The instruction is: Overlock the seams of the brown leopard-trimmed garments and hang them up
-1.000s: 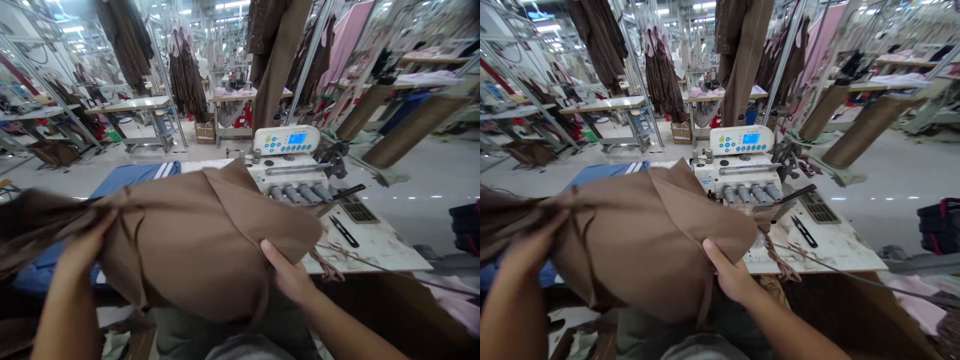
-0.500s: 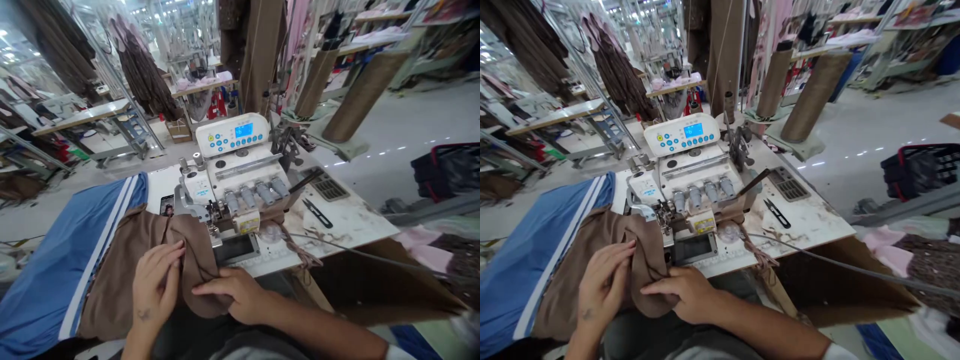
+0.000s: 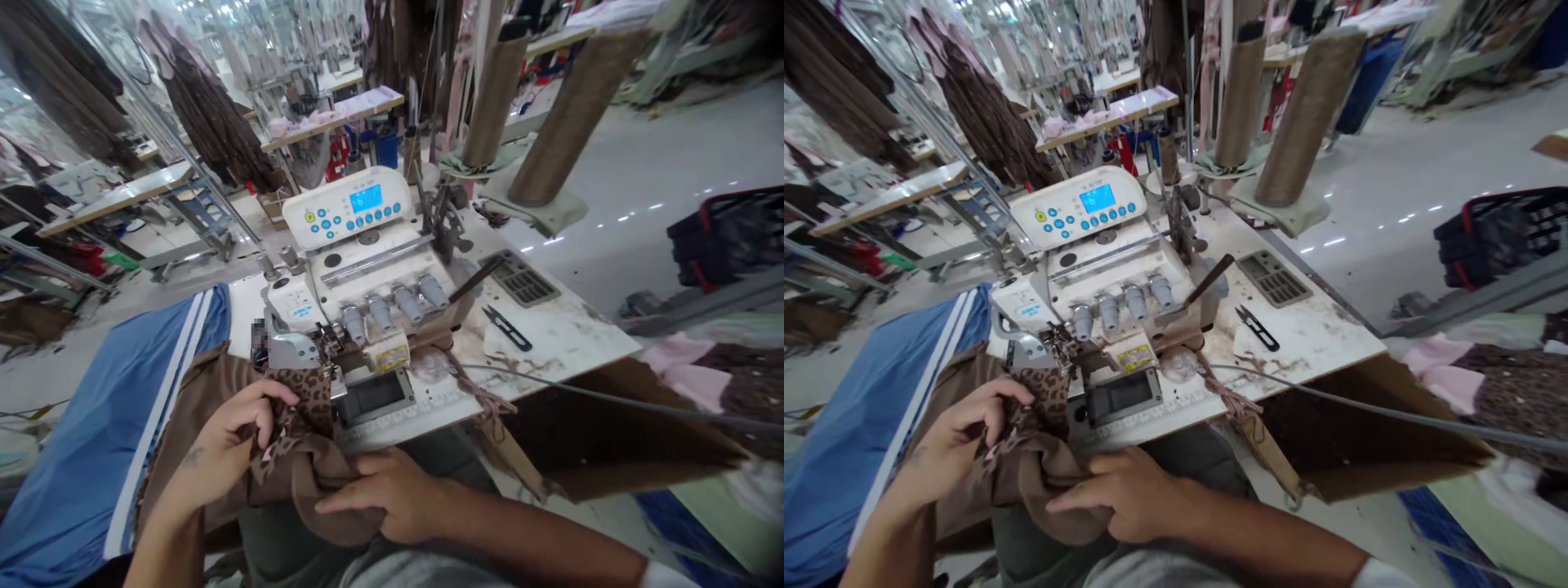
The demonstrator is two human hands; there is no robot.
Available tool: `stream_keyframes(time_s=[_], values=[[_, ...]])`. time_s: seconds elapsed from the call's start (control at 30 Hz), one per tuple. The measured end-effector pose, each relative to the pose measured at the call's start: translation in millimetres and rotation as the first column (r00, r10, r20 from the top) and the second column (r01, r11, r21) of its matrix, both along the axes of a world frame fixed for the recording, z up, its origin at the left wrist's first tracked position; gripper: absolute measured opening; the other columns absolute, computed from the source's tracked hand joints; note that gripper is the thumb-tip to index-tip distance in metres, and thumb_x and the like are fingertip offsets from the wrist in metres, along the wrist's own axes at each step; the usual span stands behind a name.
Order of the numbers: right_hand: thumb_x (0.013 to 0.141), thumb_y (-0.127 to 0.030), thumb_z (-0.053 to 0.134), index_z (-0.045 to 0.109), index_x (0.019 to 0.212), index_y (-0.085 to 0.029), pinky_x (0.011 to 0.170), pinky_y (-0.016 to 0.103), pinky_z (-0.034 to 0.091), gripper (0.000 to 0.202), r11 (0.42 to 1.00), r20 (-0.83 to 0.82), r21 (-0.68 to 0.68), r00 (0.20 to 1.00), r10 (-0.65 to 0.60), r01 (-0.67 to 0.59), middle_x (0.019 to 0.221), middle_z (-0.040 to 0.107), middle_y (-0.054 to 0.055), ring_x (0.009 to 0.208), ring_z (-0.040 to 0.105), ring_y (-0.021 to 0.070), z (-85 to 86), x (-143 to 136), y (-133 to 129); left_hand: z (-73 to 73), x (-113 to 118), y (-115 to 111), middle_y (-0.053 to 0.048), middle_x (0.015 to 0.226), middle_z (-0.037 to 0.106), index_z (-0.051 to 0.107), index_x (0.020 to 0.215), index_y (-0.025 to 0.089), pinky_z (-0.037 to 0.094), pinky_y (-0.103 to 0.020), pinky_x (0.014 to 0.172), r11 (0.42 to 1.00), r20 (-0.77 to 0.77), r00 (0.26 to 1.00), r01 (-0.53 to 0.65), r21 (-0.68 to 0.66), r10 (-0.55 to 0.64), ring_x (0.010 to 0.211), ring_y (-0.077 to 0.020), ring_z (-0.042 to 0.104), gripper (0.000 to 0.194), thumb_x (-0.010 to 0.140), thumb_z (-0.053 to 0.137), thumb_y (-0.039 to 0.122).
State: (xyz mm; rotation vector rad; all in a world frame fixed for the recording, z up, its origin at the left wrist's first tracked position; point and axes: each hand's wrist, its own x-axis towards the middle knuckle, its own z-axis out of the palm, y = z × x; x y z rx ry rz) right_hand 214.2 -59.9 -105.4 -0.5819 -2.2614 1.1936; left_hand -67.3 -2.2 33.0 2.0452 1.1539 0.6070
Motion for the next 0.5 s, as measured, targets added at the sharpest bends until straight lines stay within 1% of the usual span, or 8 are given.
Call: stream_keyframes(time_s=[0.07,0.1,0.17,0.23,0.3,0.37,0.43,0.5], values=[[0.087,-0.021,0.059,0.071,0.143,-0.037,0.079,0.024,0.05,0.059,0.999,-0.028,0.029,0.999,0.03,-0.029,0.111,0.075,0.002,0.09,0.07,0.0192,-3.4,0.8,-1.5,-0.4,-1.2,0.0,-0.01,0.117,0.07,0.054,0.069,0.021,0.05,-0.032,0.084,0.996,0.004,0.999,0.049,-0.073,-0.049,0.099,-0.0218,0.066,0.028,0.097,0.055,0.023],[0.087,-0.022,0.06,0.071,0.142,-0.037,0.079,0.024,0.05,0.058,0.998,-0.028,0.037,0.999,0.041,-0.04,0.109,0.075,0.002,0.089,0.07,0.0193,-5.4,0.8,-2.0,0.8,-0.2,1.8,-0.009,0.116,0.07,0.053,0.071,0.022,0.05,-0.032,0.085,0.994,-0.006,0.998,0.055,-0.099,-0.056,0.101,-0.0224,0.065,0.025,0.095,0.057,0.023],[0.083,-0.023,0.064,0.073,0.139,-0.038,0.074,0.023,0.05,0.059,0.998,0.001,0.037,0.999,0.046,-0.046,0.098,0.073,0.001,0.08,0.068,0.0187,-10.4,0.0,-3.1,3.8,4.8,7.2,-0.009,0.114,0.071,0.053,0.077,0.022,0.05,-0.033,0.087,0.99,-0.03,0.998,0.045,-0.136,-0.05,0.102,-0.0234,0.065,0.018,0.094,0.06,0.022],[0.081,-0.022,0.066,0.076,0.136,-0.036,0.071,0.023,0.05,0.058,1.0,-0.001,0.016,1.0,0.013,-0.013,0.091,0.07,0.001,0.076,0.067,0.0184,-16.3,-1.7,-5.0,4.2,12.7,13.5,-0.01,0.115,0.071,0.059,0.086,0.022,0.051,-0.034,0.088,0.991,-0.04,0.999,0.026,-0.128,-0.031,0.104,-0.0241,0.066,0.01,0.096,0.059,0.023],[0.082,-0.02,0.063,0.077,0.133,-0.034,0.075,0.025,0.053,0.055,0.997,-0.068,-0.011,0.995,-0.078,0.078,0.096,0.07,0.003,0.082,0.07,0.0198,-21.0,-3.0,-8.1,-1.3,21.0,18.6,-0.011,0.119,0.072,0.065,0.096,0.022,0.053,-0.035,0.092,0.999,-0.027,0.999,-0.029,-0.024,0.028,0.109,-0.0247,0.067,0.006,0.098,0.06,0.025],[0.085,-0.017,0.061,0.076,0.134,-0.032,0.086,0.031,0.056,0.053,0.976,-0.14,0.004,0.967,-0.213,0.216,0.114,0.07,0.008,0.1,0.071,0.024,-22.4,-1.7,-11.9,-11.8,26.7,20.6,-0.008,0.12,0.072,0.07,0.099,0.023,0.053,-0.034,0.095,0.985,0.025,0.995,-0.098,0.144,0.096,0.11,-0.0231,0.068,0.005,0.097,0.066,0.024],[0.09,-0.022,0.067,0.075,0.135,-0.029,0.102,0.042,0.054,0.046,0.941,-0.181,0.101,0.936,-0.301,0.322,0.136,0.064,0.014,0.121,0.065,0.031,-19.6,3.9,-15.5,-22.6,28.5,17.5,-0.005,0.119,0.073,0.074,0.097,0.026,0.052,-0.036,0.099,0.924,0.11,0.98,-0.193,0.329,0.166,0.11,-0.0218,0.067,0.007,0.094,0.071,0.02],[0.092,-0.038,0.078,0.076,0.132,-0.027,0.113,0.051,0.048,0.041,0.92,-0.227,0.225,0.935,-0.271,0.321,0.15,0.058,0.017,0.134,0.057,0.036,-12.8,13.6,-17.9,-27.9,27.3,8.9,-0.004,0.114,0.074,0.075,0.096,0.027,0.049,-0.041,0.104,0.858,0.14,0.973,-0.23,0.459,0.186,0.112,-0.0233,0.065,0.012,0.093,0.071,0.016]])
